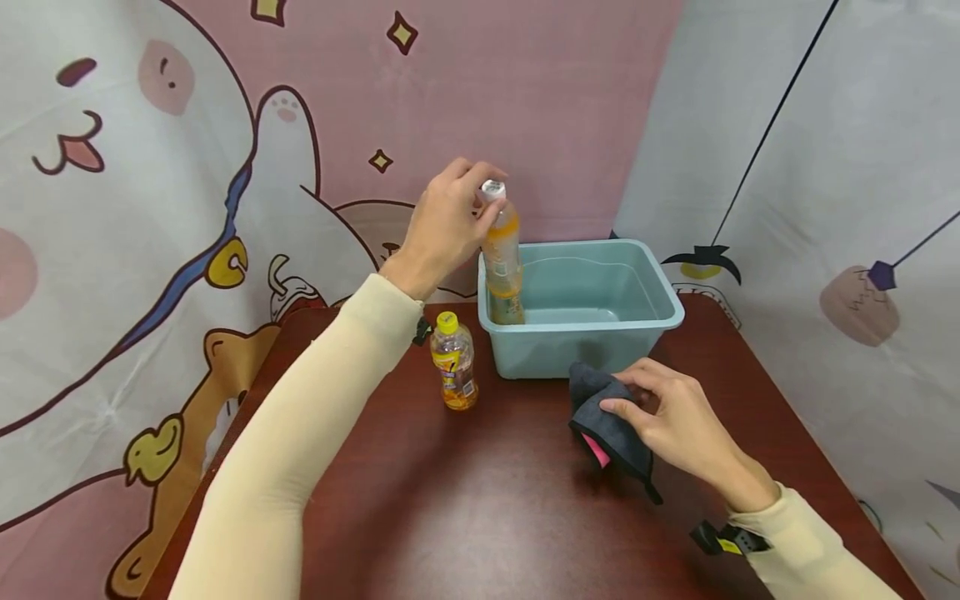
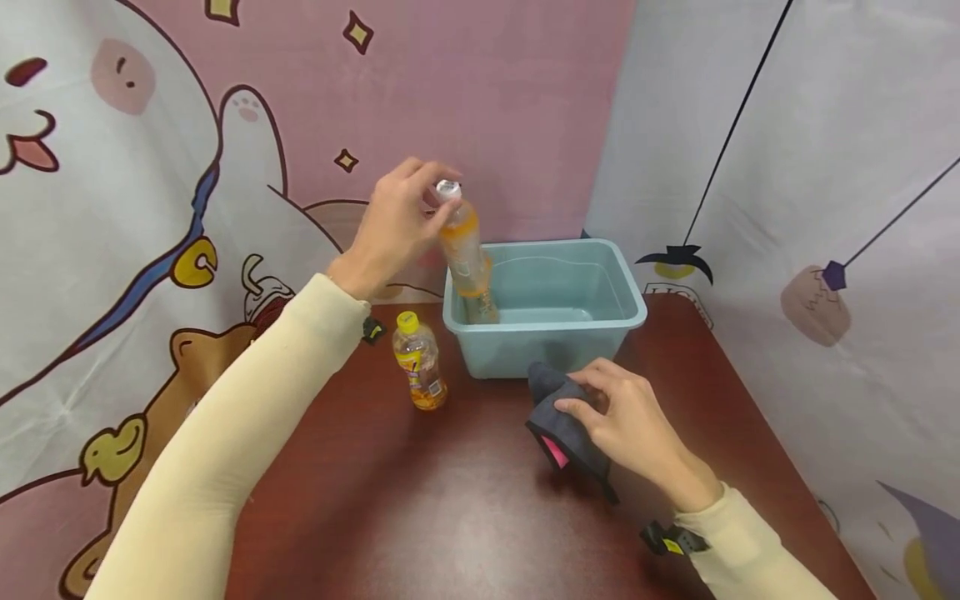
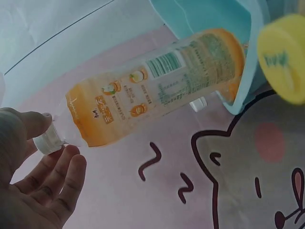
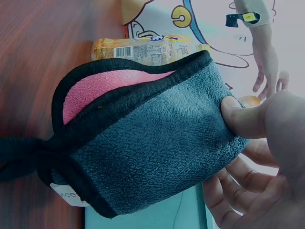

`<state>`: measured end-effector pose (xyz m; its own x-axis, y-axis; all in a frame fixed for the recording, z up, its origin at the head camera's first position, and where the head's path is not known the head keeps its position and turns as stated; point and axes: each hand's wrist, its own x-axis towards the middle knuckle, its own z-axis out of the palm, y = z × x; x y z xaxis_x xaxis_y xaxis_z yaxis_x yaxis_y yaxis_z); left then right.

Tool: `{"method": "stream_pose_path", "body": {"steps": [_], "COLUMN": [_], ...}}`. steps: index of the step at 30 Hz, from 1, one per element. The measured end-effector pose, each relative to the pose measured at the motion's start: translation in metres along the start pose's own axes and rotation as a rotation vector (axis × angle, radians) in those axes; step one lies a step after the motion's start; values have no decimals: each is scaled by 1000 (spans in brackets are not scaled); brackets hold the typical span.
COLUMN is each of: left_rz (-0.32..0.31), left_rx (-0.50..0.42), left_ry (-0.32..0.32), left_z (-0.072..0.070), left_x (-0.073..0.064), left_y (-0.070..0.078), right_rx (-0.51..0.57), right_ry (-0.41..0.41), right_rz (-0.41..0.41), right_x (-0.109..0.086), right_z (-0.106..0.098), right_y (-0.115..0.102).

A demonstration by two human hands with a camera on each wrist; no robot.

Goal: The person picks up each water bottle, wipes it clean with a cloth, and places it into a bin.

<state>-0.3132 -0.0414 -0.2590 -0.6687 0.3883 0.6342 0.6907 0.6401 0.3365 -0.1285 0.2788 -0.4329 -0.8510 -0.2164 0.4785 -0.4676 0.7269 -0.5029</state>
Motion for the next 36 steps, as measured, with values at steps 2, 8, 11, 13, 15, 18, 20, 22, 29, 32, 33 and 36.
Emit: {"method": "stream_pose_path", "body": {"steps": [2,8,11,13,15,18,20,22,29,32,33,36], "left_rz": [-1,-67,-94,-106,-114,-130,-139,-149,-196,-195,-190,-172], "left_rx": [6,71,98,110,121,139,144,156,176,192,200,228], "left_ry": [-29,-145,-211,-255,-300,-381,-434,-480,-558,-557,-554,-556], "left_z": [5,20,28,34,40,48,53,57,67,71,71,72], "left_x": [0,1,0,-1,-2,-2,-2,-2,-3,-2,-2,-1], "left_y": [3,8,5,2,-2,-7,-9,-10,-7,-6,-6,-5], "right_rx": [-9,-22,-25,-24,-22,-18,-18,-16,-13,-12,-12,-14], "right_ry": [1,9,11,11,11,10,10,11,19,20,20,21], "right_rz": [-5,-23,-21,-19,-18,-20,-21,-23,-33,-33,-32,-28], "right_x": [-1,-2,-2,-2,-3,-3,-3,-3,-4,-5,-5,-5], "right_z": [0,0,0,0,0,0,0,1,0,0,0,0], "right_y": [1,3,3,3,4,4,4,4,5,5,6,6]}}
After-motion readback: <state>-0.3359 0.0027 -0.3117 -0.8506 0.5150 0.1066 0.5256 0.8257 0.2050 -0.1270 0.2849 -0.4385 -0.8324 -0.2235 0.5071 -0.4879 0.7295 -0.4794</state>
